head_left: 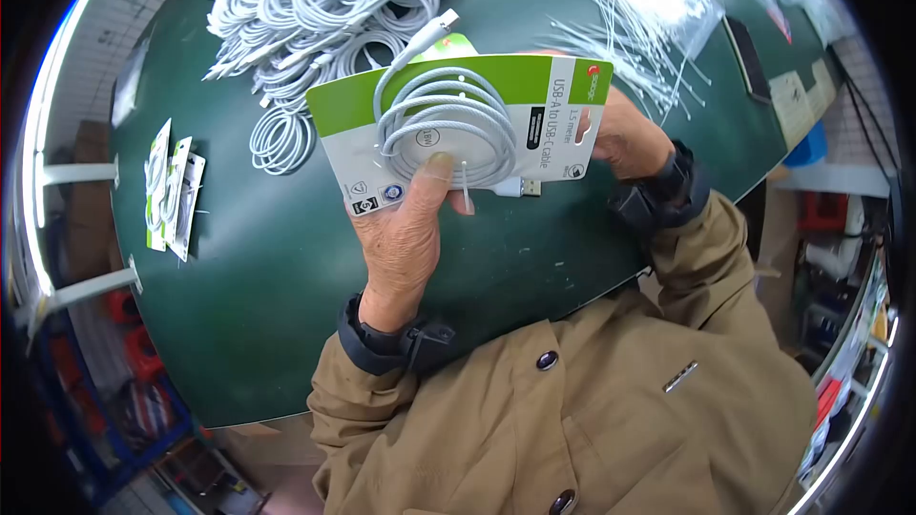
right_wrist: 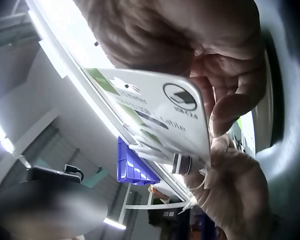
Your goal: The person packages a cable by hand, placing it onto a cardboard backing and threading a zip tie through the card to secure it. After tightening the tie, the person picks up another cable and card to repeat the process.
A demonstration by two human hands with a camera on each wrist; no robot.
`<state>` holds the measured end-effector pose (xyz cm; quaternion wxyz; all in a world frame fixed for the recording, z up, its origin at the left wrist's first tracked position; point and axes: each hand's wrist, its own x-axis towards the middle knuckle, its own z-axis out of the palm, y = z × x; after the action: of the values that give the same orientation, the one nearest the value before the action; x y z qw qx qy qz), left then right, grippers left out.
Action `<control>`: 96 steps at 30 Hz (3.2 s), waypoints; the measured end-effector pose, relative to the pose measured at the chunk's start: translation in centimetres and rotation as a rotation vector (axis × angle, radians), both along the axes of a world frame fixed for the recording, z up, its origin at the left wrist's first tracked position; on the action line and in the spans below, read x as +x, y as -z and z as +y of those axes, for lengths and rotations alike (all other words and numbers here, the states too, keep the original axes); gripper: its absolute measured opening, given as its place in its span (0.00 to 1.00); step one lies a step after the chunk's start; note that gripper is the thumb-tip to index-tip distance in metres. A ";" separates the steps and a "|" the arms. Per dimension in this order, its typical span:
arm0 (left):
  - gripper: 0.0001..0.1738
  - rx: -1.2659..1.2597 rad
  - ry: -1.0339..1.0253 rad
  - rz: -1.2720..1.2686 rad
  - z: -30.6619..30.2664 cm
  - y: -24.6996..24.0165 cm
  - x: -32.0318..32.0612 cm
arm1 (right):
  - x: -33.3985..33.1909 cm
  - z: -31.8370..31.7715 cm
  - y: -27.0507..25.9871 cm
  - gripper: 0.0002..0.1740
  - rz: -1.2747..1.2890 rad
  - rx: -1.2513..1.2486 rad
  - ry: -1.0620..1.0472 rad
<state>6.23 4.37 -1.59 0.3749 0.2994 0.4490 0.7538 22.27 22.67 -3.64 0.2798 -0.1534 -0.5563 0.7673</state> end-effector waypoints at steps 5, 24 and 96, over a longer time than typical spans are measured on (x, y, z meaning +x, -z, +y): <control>0.23 0.003 0.003 0.005 0.0 0.4 0.3 | 2.6 0.7 1.6 0.47 -0.222 0.252 -0.424; 0.22 -0.094 -0.023 -0.088 0.2 0.1 0.4 | -0.5 0.6 2.6 0.29 0.045 0.201 -0.177; 0.30 -0.333 -0.117 1.502 -0.3 -2.6 -2.3 | -2.8 -1.0 -3.3 0.12 -0.094 1.416 0.105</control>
<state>3.91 4.10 1.05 -0.0309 0.6461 0.7056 0.2893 19.52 21.68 -0.36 0.3247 0.0056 -0.9245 0.1997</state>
